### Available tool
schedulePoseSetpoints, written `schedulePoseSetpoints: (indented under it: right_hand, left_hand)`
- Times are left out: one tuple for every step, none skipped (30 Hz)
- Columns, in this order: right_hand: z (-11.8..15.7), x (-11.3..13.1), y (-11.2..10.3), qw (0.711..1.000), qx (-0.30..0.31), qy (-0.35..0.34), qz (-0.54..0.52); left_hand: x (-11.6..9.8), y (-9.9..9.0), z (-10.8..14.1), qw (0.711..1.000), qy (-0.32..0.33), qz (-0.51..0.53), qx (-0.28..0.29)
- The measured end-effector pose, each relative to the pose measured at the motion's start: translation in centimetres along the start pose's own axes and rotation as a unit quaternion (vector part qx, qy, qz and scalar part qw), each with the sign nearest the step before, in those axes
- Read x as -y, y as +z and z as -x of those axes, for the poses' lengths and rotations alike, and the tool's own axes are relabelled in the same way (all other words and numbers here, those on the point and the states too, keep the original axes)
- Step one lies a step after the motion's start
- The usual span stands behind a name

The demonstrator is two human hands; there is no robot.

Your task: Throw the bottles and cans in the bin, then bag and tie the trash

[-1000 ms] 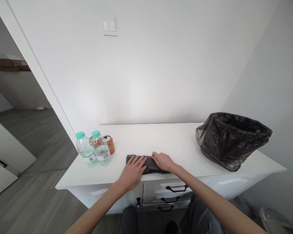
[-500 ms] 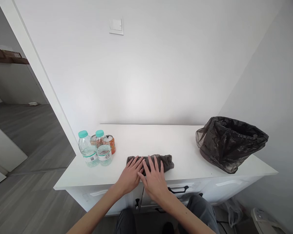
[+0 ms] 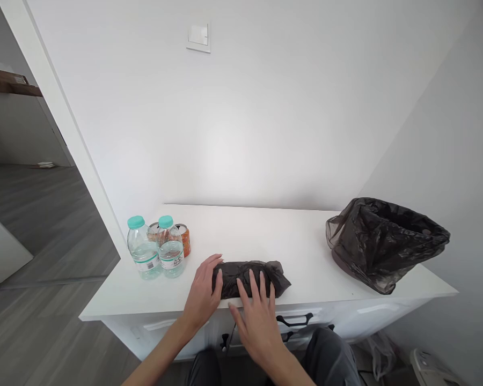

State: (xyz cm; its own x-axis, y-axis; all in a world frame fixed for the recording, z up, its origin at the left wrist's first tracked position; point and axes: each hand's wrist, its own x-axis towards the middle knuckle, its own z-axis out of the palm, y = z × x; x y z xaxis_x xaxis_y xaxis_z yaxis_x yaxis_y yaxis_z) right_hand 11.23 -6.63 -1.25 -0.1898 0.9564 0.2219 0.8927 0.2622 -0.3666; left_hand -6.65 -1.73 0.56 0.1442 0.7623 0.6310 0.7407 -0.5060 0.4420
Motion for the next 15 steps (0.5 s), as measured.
schedulePoseSetpoints:
  right_hand:
    - [0.5,0.2,0.2,1.0,-0.003,-0.002,-0.002]
    - [0.8,0.3,0.4,1.0,-0.004,-0.002,-0.004]
    - [1.0,0.3,0.5,1.0,-0.005,0.002,-0.004]
    - [0.9,0.3,0.7,1.0,-0.004,0.006,-0.003]
    - [0.6,0.2,0.7,1.0,0.0,0.009,-0.001]
    - [0.1,0.0,0.7,1.0,0.005,0.012,0.001]
    - [-0.5,-0.1,0.7,1.0,0.01,0.015,0.002]
    - [-1.2,-0.4,0.6,1.0,0.013,0.019,0.002]
    - [-1.9,-0.6,0.5,1.0,0.013,0.022,0.002]
    - [-2.6,-0.8,0.5,1.0,0.011,0.024,0.002]
    - [-3.2,-0.9,0.5,1.0,0.008,0.025,0.002]
    - [-3.7,-1.1,0.5,1.0,0.005,0.025,0.004]
    - [-4.0,-1.2,0.5,1.0,0.004,0.025,0.006]
    - [-4.2,-1.3,0.5,1.0,0.003,0.024,0.007]
    - [-4.3,-1.3,0.6,1.0,0.003,0.024,0.008]
  left_hand:
    - [0.0,0.0,0.1,1.0,-0.006,0.003,-0.017]
    - [-0.1,0.0,0.2,1.0,-0.007,0.006,-0.03]
    - [-0.1,0.0,0.3,0.999,-0.004,0.008,-0.042]
    - [-0.1,0.0,0.3,0.999,0.0,0.009,-0.052]
    - [-0.1,-0.1,0.3,0.998,0.004,0.012,-0.061]
    - [-0.1,-0.1,0.2,0.998,0.004,0.016,-0.067]
    - [-0.1,-0.1,0.2,0.997,-0.001,0.023,-0.073]
    - [-0.1,-0.2,0.0,0.996,-0.012,0.032,-0.079]
    - [-0.1,-0.3,-0.1,0.995,-0.027,0.041,-0.088]
    - [-0.1,-0.3,-0.3,0.993,-0.046,0.049,-0.097]
    - [-0.1,-0.4,-0.5,0.991,-0.064,0.055,-0.106]
    - [0.0,-0.5,-0.6,0.989,-0.077,0.058,-0.114]
    - [0.0,-0.6,-0.7,0.988,-0.086,0.059,-0.117]
    - [0.0,-0.6,-0.8,0.987,-0.089,0.06,-0.117]
    - [0.0,-0.6,-0.8,0.988,-0.088,0.06,-0.115]
